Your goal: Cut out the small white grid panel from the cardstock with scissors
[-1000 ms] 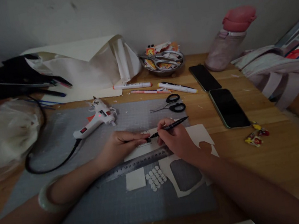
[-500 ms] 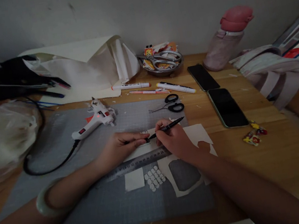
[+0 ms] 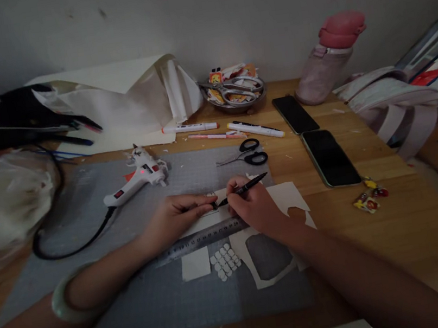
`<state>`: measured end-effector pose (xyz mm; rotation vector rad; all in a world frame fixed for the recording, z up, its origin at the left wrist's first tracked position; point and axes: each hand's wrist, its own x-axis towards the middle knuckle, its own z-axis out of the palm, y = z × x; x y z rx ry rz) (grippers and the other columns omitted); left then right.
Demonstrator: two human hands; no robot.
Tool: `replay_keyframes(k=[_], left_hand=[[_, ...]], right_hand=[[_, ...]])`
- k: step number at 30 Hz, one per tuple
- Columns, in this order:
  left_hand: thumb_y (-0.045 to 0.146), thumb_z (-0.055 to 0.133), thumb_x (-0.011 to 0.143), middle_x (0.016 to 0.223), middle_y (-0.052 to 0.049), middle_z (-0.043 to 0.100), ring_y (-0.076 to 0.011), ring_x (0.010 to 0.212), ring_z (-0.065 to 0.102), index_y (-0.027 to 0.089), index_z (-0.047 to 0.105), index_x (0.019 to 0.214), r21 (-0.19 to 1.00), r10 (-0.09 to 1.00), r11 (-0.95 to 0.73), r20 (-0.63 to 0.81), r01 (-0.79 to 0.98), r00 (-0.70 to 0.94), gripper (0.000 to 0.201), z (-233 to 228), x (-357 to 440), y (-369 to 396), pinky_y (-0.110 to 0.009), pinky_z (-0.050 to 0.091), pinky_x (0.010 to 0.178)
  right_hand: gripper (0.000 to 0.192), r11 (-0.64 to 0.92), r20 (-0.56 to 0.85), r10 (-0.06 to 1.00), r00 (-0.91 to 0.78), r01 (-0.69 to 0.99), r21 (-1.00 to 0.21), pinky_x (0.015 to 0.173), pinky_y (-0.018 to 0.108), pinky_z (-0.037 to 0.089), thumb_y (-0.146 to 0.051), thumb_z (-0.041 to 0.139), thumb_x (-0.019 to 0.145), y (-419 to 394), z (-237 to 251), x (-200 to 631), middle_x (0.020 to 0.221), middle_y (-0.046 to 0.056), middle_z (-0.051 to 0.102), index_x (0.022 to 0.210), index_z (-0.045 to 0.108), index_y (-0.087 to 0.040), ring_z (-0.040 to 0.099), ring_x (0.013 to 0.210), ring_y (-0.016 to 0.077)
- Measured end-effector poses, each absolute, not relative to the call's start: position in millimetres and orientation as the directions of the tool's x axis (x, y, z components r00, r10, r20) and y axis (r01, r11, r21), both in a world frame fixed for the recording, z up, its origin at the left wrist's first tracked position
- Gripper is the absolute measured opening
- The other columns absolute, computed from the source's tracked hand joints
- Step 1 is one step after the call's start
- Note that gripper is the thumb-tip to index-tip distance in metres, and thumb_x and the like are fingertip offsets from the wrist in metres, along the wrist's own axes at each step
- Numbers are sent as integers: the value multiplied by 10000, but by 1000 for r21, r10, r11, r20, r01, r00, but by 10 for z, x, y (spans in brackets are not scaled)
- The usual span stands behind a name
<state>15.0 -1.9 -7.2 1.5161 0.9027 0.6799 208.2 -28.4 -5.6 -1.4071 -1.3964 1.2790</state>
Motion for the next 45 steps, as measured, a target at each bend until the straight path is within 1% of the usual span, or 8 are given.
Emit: replay_keyframes(k=[9, 15, 20, 27, 33, 37, 41, 45], left_hand=[[275, 666, 798, 1057, -29, 755, -206, 989, 713, 204, 781, 929, 991, 845, 4, -74, 132, 529, 188, -74, 152, -12, -306, 543, 924], [286, 669, 792, 1052, -28, 758, -206, 1000, 710, 205, 780, 919, 994, 846, 8, -64, 108, 530, 187, -116, 154, -2, -313, 537, 945], [289, 665, 796, 1054, -23, 758, -204, 1001, 710, 201, 776, 939, 993, 842, -4, -60, 118, 537, 201, -108, 151, -5, -308, 536, 949], [276, 659, 790, 1053, -12, 759, -193, 1009, 707, 202, 776, 931, 993, 841, -2, -64, 122, 537, 197, -70, 153, -6, -282, 534, 949], [299, 654, 789, 1061, -28, 759, -197, 1007, 704, 192, 774, 932, 990, 840, 7, -84, 144, 537, 215, -92, 156, -8, -293, 526, 952], [324, 661, 782, 1036, -36, 767, -208, 962, 708, 195, 778, 922, 988, 843, -8, -78, 157, 533, 223, -67, 147, -20, -302, 538, 902], [319, 661, 785, 839, -22, 774, -175, 740, 687, 208, 777, 892, 978, 931, -57, -21, 202, 364, 193, 22, 106, -15, -250, 527, 663], [331, 642, 794, 474, 55, 545, -85, 412, 417, 178, 748, 945, 975, 988, -45, 11, 219, 153, 240, 81, 64, 13, -200, 289, 410]], right_hand=[[43, 119, 78, 982, -175, 239, -964, 483, 219, 393, -210, 458, 769, -351, -41, 2093, 545, -46, 521, 729, 469, -218, 496, 493, 108], [74, 681, 485, 732, -478, 539, -497, 503, 214, 331, -136, 474, 730, -393, 3, 2112, 549, -47, 539, 722, 503, -203, 473, 485, 90], [93, 777, 544, 610, -576, 570, -267, 529, 231, 353, -112, 488, 728, -396, -26, 2085, 560, -30, 546, 746, 529, -194, 483, 498, 109], [111, 793, 542, 584, -605, 569, -219, 549, 237, 382, -98, 474, 728, -404, -6, 2045, 567, -11, 563, 736, 543, -185, 498, 514, 121], [90, 745, 510, 653, -561, 599, -294, 521, 232, 340, -120, 473, 742, -414, 2, 2089, 559, -33, 539, 734, 521, -196, 469, 495, 105], [57, 532, 390, 847, -363, 579, -617, 520, 222, 359, -160, 489, 769, -414, -34, 2126, 593, -36, 559, 747, 509, -209, 501, 519, 102], [56, 121, 118, 993, -28, 250, -961, 553, 247, 438, -264, 497, 800, -356, -58, 2123, 583, -35, 578, 765, 477, -224, 569, 553, 131], [155, -144, -145, 983, 116, -19, -989, 531, 263, 443, -342, 543, 702, -234, -18, 2108, 474, -57, 554, 732, 437, -234, 556, 487, 142]])
